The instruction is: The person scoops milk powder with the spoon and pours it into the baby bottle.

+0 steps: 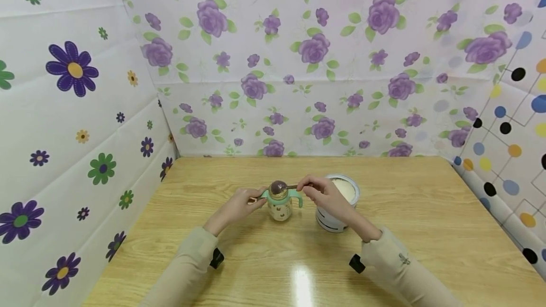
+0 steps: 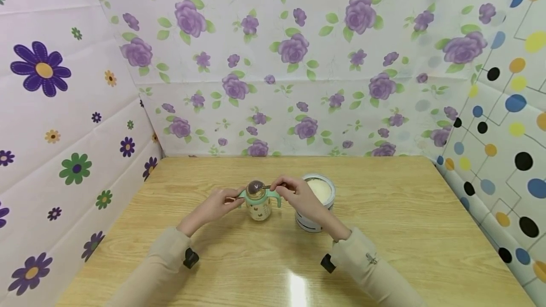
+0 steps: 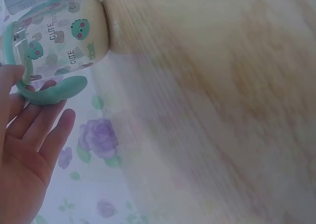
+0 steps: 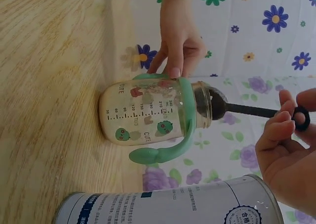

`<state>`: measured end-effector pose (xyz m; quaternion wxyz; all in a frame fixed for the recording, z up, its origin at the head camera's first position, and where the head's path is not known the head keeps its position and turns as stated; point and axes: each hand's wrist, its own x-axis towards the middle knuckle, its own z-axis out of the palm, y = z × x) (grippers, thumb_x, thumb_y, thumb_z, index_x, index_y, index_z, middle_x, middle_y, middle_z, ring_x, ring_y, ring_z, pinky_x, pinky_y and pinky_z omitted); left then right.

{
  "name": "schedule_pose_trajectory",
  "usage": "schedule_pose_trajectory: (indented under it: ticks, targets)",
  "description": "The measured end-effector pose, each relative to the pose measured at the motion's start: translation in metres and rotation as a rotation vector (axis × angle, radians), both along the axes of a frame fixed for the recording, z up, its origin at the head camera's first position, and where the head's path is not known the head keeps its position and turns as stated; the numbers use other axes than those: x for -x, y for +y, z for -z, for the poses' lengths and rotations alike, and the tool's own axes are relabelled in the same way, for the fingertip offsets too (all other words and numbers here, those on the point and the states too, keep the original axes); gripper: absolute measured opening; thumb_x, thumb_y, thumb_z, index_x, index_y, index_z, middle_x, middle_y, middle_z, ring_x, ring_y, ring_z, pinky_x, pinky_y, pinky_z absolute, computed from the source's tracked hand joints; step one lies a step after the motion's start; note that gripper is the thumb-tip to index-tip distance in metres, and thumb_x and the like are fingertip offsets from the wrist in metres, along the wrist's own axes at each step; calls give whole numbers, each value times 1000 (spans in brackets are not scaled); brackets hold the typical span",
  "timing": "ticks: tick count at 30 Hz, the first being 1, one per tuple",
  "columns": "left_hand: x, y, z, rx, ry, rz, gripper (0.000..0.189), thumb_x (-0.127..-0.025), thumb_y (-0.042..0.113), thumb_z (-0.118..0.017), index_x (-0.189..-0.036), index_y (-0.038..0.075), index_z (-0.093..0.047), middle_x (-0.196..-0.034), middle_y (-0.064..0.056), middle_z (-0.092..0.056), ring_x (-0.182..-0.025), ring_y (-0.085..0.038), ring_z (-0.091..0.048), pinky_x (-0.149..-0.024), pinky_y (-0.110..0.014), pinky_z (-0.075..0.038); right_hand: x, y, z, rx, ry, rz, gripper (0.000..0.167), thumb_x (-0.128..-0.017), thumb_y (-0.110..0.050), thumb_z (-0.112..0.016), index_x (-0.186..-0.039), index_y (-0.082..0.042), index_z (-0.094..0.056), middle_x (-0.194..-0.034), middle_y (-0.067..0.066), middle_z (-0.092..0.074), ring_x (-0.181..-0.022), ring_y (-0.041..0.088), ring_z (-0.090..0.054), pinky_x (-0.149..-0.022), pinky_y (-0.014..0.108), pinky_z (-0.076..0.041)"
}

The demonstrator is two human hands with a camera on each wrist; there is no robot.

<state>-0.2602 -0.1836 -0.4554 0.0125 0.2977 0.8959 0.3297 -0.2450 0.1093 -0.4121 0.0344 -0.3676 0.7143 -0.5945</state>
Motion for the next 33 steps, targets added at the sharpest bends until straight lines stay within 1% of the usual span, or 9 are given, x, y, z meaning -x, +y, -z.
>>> schedule_pose_trajectory:
  ticks: [3, 5, 11, 14, 20, 26, 29, 32, 33]
  targets:
    - [0, -1, 0, 2, -17, 4, 39, -101, 27, -54, -133, 6, -58, -143, -21, -48, -115, -27, -63, -92, -39, -56, 2, 1, 0, 11, -7, 86, 26, -105, -10, -40, -106, 3, -63, -66, 3, -46, -50, 11, -35, -42, 28, -34]
    - [1, -1, -1, 3, -27, 6, 40, -101, 29, -53, -134, 6, -57, -144, -21, -47, -119, -28, -61, -93, -40, -55, 4, 1, -1, 39, -12, 142, 29, -105, -10, -39, -106, 5, -64, -68, 1, -49, -52, 12, -37, -43, 26, -34]
    - [3, -1, -2, 7, -16, 18, 39, -102, 26, -50, -134, 5, -58, -143, -22, -48, -118, -30, -61, -89, -38, -57, 8, 2, -1, 110, -65, 242, 36, -107, -16, -37, -105, 9, -64, -73, 15, -55, -53, 18, -43, -42, 23, -35]
    - [4, -1, -1, 12, 2, 24, 33, -103, 23, -49, -126, 6, -64, -141, -22, -49, -120, -31, -60, -88, -36, -57, 7, 3, 0, 132, -86, 275, 41, -107, -22, -37, -105, 9, -63, -72, 11, -55, -52, 17, -44, -42, 25, -35]
    - [6, -2, -1, 19, 3, 20, 29, -103, 25, -49, -105, 9, -73, -142, -21, -49, -126, -32, -55, -89, -37, -57, 6, 5, -1, 199, -129, 302, 48, -106, -32, -38, -106, 11, -61, -68, 0, -55, -51, 9, -43, -41, 34, -29]
    - [5, -2, -1, 21, 11, 22, 29, -102, 25, -49, -115, 11, -71, -141, -20, -50, -124, -29, -57, -89, -36, -57, 7, 7, -3, 255, -166, 329, 47, -106, -32, -38, -102, 9, -61, -65, -2, -54, -51, 6, -42, -42, 26, -28]
    - [5, -1, -1, 18, 14, 27, 29, -102, 24, -49, -103, 8, -73, -141, -21, -50, -124, -31, -57, -89, -37, -57, 8, 8, -3, 268, -171, 337, 43, -107, -29, -37, -99, 4, -63, -64, -1, -53, -51, 6, -41, -43, 25, -29]
    - [6, -1, -1, 19, 13, 32, 33, -102, 24, -49, -88, 4, -71, -141, -22, -50, -123, -32, -57, -89, -37, -57, 8, 9, -3, 280, -180, 339, 44, -107, -31, -38, -99, 4, -63, -63, -2, -53, -50, 6, -42, -43, 24, -29]
    - [6, -2, -1, 19, 15, 34, 34, -102, 24, -49, -86, 3, -70, -141, -23, -50, -123, -33, -57, -89, -38, -57, 8, 10, -2, 287, -184, 340, 45, -106, -32, -38, -100, 7, -62, -63, -2, -53, -50, 6, -42, -43, 25, -28]
